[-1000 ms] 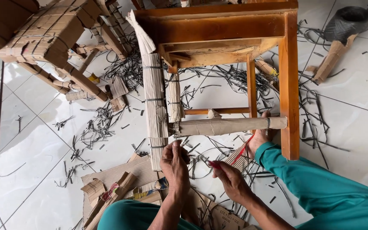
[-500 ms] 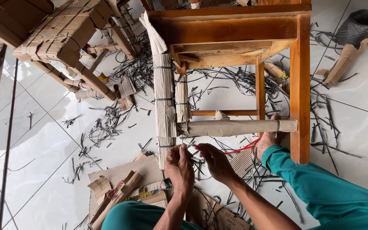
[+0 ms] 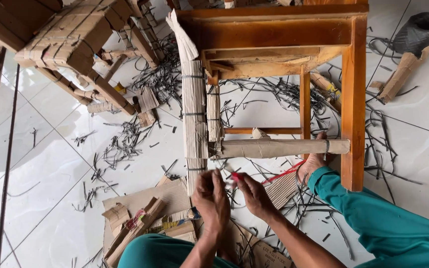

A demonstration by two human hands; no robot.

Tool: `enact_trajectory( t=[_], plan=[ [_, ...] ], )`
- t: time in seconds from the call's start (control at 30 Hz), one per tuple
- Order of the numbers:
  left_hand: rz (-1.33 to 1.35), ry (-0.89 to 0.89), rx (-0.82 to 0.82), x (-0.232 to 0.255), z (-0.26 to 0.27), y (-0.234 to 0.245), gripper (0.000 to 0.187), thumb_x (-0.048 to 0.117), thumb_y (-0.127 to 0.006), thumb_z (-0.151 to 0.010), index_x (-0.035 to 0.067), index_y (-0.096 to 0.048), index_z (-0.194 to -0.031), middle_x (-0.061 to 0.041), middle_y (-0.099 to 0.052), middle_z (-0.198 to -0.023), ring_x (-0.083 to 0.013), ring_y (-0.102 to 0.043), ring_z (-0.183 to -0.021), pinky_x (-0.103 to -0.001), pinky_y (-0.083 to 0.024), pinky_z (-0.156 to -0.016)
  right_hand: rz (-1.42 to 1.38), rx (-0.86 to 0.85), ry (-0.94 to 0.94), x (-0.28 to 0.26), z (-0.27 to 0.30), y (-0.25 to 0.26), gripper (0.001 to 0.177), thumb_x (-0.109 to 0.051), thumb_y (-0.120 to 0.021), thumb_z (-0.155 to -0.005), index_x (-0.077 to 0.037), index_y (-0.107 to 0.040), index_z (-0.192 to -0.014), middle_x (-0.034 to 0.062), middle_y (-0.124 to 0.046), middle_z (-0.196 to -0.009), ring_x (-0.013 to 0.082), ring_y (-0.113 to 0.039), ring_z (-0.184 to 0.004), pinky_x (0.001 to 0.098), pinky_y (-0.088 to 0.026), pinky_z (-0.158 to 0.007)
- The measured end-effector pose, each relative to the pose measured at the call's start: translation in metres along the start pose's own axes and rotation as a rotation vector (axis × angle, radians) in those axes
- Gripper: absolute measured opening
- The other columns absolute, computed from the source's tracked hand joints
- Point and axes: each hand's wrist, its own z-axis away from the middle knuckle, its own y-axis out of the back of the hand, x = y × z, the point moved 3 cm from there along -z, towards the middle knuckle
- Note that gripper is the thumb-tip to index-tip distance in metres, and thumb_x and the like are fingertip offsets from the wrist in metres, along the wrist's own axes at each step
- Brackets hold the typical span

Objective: Wrapping wooden furniture legs with protective cardboard and securing them by threading and tying plastic strips.

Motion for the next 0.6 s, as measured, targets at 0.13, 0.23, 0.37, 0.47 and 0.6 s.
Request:
enact_trajectory(
  t=[0.13,0.23,0.37,0.47,0.6],
  plan=[
    [-0.256,-0.161,-0.039,0.021,-0.028,0.01,0.027,0.018,-0.062,-0.101,0.007,-0.048,-0.121,0.002,-0.048,-0.061,-0.009,-0.039,-0.052,-0.028,-0.032,-0.046,-0.038,0.086,0.018,-0.026,0.005,0.008,0.045,-0.045,-0.039,-0.103,-0.013,-0.068,-0.116,0.0001,-0.072,-0.089,0.0133,-0.055,-0.07,0.0283,-0.047,-0.069],
    [-0.759,-0.154,-0.212,0.014,-0.048,-0.001,0.078,0.022,-0.069,-0.095,0.011,-0.025,-0.158,-0.001,-0.069,-0.064,-0.0142,-0.058,-0.044,-0.03,-0.042,-0.032,-0.019,0.069,0.053,-0.023,0.005,0.009,0.049,-0.046,-0.035,-0.104,-0.014,-0.065,-0.125,0.0026,-0.074,-0.089,0.0172,-0.069,-0.086,0.0338,-0.053,-0.078],
    [-0.792,-0.231,-0.194,0.026,-0.057,-0.013,0.045,0.026,-0.067,-0.097,0.019,-0.054,-0.139,-0.002,-0.068,-0.058,-0.0123,-0.055,-0.038,-0.032,-0.039,-0.034,-0.043,0.08,0.029,-0.018,0.006,0.008,0.05,-0.047,-0.034,-0.104,-0.011,-0.066,-0.12,0.0031,-0.074,-0.09,0.0176,-0.072,-0.09,0.0358,-0.056,-0.085],
    [-0.663,-0.311,-0.105,0.038,-0.05,-0.011,0.018,0.021,-0.066,-0.097,0.014,-0.073,-0.112,-0.004,-0.075,-0.07,-0.0101,-0.061,-0.044,-0.027,-0.045,-0.037,-0.057,0.08,0.013,-0.019,0.007,0.009,0.051,-0.048,-0.034,-0.103,-0.011,-0.067,-0.118,0.0027,-0.074,-0.089,0.0167,-0.071,-0.088,0.0352,-0.056,-0.082],
    [-0.626,-0.349,-0.054,0.015,-0.042,0.001,0.018,0.02,-0.06,-0.101,0.007,-0.072,-0.101,-0.004,-0.075,-0.069,-0.0096,-0.064,-0.046,-0.025,-0.046,-0.036,-0.075,0.07,-0.007,-0.031,0.006,0.005,0.044,-0.043,-0.04,-0.104,-0.011,-0.069,-0.114,0.001,-0.069,-0.083,0.0148,-0.058,-0.077,0.0303,-0.046,-0.073]
  ],
)
